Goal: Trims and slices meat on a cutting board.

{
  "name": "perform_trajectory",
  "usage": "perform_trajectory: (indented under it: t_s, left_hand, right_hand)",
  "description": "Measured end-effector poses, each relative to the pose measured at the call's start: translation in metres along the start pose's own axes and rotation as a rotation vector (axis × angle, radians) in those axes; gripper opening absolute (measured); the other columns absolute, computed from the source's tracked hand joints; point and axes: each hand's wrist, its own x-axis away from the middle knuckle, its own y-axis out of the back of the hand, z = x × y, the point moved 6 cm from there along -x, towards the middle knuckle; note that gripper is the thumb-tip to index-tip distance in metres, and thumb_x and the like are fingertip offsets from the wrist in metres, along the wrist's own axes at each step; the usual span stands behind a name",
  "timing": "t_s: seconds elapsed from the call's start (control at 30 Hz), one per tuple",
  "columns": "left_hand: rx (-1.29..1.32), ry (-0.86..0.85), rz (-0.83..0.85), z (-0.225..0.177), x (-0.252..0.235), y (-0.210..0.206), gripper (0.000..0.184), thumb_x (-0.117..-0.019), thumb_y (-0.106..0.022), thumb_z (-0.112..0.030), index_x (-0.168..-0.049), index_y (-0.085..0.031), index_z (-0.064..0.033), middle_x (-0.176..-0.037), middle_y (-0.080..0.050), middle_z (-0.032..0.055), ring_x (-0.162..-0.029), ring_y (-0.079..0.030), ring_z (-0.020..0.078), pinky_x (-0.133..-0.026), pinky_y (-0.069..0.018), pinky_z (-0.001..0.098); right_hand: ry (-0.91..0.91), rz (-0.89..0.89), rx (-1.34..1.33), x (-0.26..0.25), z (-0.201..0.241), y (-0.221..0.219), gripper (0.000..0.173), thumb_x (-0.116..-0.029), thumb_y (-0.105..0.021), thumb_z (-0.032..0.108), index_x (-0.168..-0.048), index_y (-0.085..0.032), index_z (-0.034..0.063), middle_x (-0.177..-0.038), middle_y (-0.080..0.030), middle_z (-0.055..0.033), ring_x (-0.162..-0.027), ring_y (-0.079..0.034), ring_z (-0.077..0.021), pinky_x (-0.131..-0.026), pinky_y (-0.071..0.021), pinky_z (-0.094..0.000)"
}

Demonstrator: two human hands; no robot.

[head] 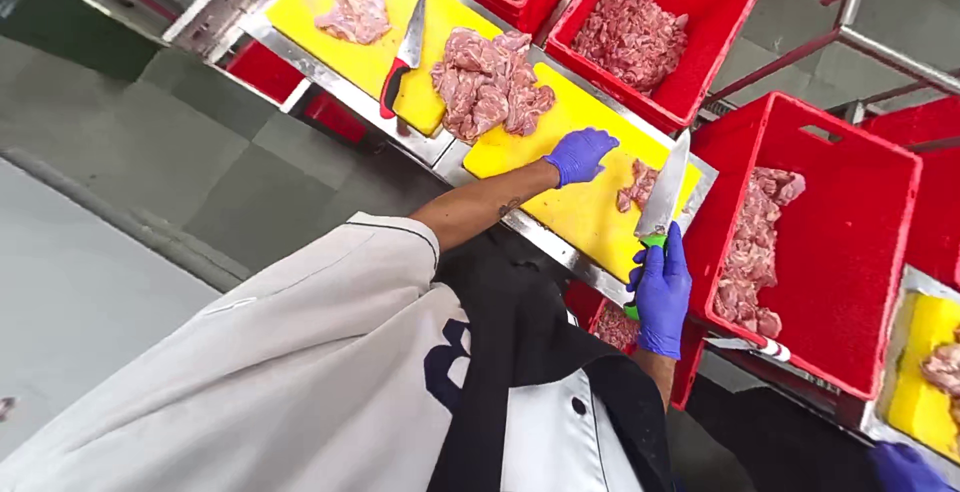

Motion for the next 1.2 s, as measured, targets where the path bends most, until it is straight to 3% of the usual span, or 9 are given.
perform_trajectory:
  t_s: [0.13, 0.27, 0.43, 0.53, 0.7, 0.8, 0.93, 1.1, 1.2]
  left_hand:
    - [-0.235, 0.079, -0.23, 0.039, 0.029, 0.055, 0.031, -0.0965, -0.067, -0.029, -0.124, -0.072, -0.0164, -0.122, -0.071, 0.0094, -0.122, -0.062, 0.0317, -0.104, -0.0492, 0.0542]
    - [-0.311, 0.258, -0.445, 0.102, 0.077, 0.115, 0.027, -0.0956, -0.066, -0.028, -0.118, -0.075, -0.0182, -0.121, -0.073, 0.0051, -0.122, -0.063, 0.0283, -0.106, -0.0488, 0.051]
    - [-0.409, 0.485, -0.411, 0.141, 0.132, 0.13, 0.056, -0.0905, -0.071, -0.044, -0.138, -0.064, -0.015, -0.133, -0.066, 0.0137, -0.128, -0.059, 0.0353, -0.108, -0.0477, 0.0553]
    - [-0.425, 0.517, -0.383, 0.14, 0.149, 0.105, 0.052, -0.0904, -0.073, -0.041, -0.132, -0.065, -0.0119, -0.127, -0.067, 0.0165, -0.123, -0.061, 0.0388, -0.102, -0.05, 0.0574]
    - [-0.229, 0.413, -0.512, 0.13, 0.146, 0.099, 0.027, -0.0892, -0.074, -0.023, -0.112, -0.073, -0.0096, -0.116, -0.071, 0.0146, -0.114, -0.066, 0.033, -0.099, -0.0537, 0.0534]
    - [0.046, 0.363, -0.542, 0.133, 0.143, 0.109, 0.022, -0.096, -0.07, -0.023, -0.105, -0.07, -0.0029, -0.097, -0.072, 0.0156, -0.09, -0.072, 0.0283, -0.085, -0.0591, 0.0499]
    - [0.283, 0.217, -0.635, 0.144, 0.119, 0.143, 0.023, -0.0969, -0.064, -0.02, -0.095, -0.066, 0.0027, -0.08, -0.066, 0.0108, -0.073, -0.064, 0.0178, -0.073, -0.0558, 0.0386]
    - [0.478, -0.02, -0.551, 0.083, 0.103, 0.19, 0.019, -0.1023, -0.059, -0.016, -0.104, -0.067, 0.0019, -0.09, -0.069, 0.0053, -0.082, -0.067, 0.0078, -0.079, -0.0577, 0.0276]
    - [0.452, 0.035, -0.388, 0.048, 0.083, 0.185, 0.018, -0.1039, -0.059, -0.016, -0.103, -0.067, 0.0006, -0.087, -0.069, 0.0045, -0.076, -0.065, 0.007, -0.075, -0.0567, 0.0267]
  right_hand:
    - [-0.02, 0.057, 0.153, 0.013, -0.027, -0.014, 0.052, -0.1094, -0.04, 0.023, -0.161, -0.035, 0.0167, -0.084, -0.064, -0.0045, -0.047, -0.051, -0.0111, -0.041, -0.0467, -0.03]
    - [-0.012, 0.074, 0.14, 0.025, -0.045, -0.032, 0.053, -0.1083, -0.042, 0.027, -0.16, -0.037, 0.0203, -0.083, -0.065, -0.0046, -0.049, -0.05, -0.013, -0.044, -0.0462, -0.0335]
    - [-0.043, 0.113, 0.065, 0.025, -0.055, -0.044, 0.053, -0.1084, -0.044, 0.027, -0.161, -0.037, 0.0192, -0.083, -0.064, -0.0051, -0.049, -0.051, -0.0143, -0.043, -0.0465, -0.0334]
    - [-0.039, 0.181, 0.043, 0.031, -0.051, -0.056, 0.053, -0.1082, -0.042, 0.024, -0.16, -0.037, 0.0162, -0.08, -0.063, -0.0032, -0.047, -0.05, -0.0122, -0.04, -0.0462, -0.0309]
    - [-0.006, 0.243, 0.101, 0.034, -0.051, -0.075, 0.05, -0.1092, -0.043, 0.024, -0.159, -0.041, 0.0195, -0.08, -0.064, -0.0027, -0.052, -0.052, -0.0115, -0.047, -0.0484, -0.0322]
    - [-0.01, 0.269, 0.08, 0.038, -0.048, -0.083, 0.05, -0.1087, -0.045, 0.024, -0.158, -0.042, 0.0195, -0.075, -0.062, -0.0015, -0.051, -0.051, -0.0107, -0.048, -0.0472, -0.0311]
    - [-0.012, 0.276, 0.089, 0.04, -0.045, -0.083, 0.051, -0.1078, -0.047, 0.024, -0.158, -0.042, 0.0186, -0.076, -0.063, -0.0017, -0.052, -0.052, -0.0101, -0.049, -0.0481, -0.0311]
    - [-0.04, 0.227, 0.104, 0.039, -0.052, -0.072, 0.053, -0.1071, -0.047, 0.026, -0.159, -0.041, 0.0219, -0.078, -0.063, -0.0029, -0.052, -0.052, -0.0124, -0.049, -0.0485, -0.0348]
    - [-0.068, 0.201, 0.127, 0.037, -0.055, -0.064, 0.053, -0.1074, -0.047, 0.028, -0.16, -0.04, 0.0218, -0.08, -0.065, -0.0062, -0.053, -0.055, -0.0149, -0.05, -0.0512, -0.0383]
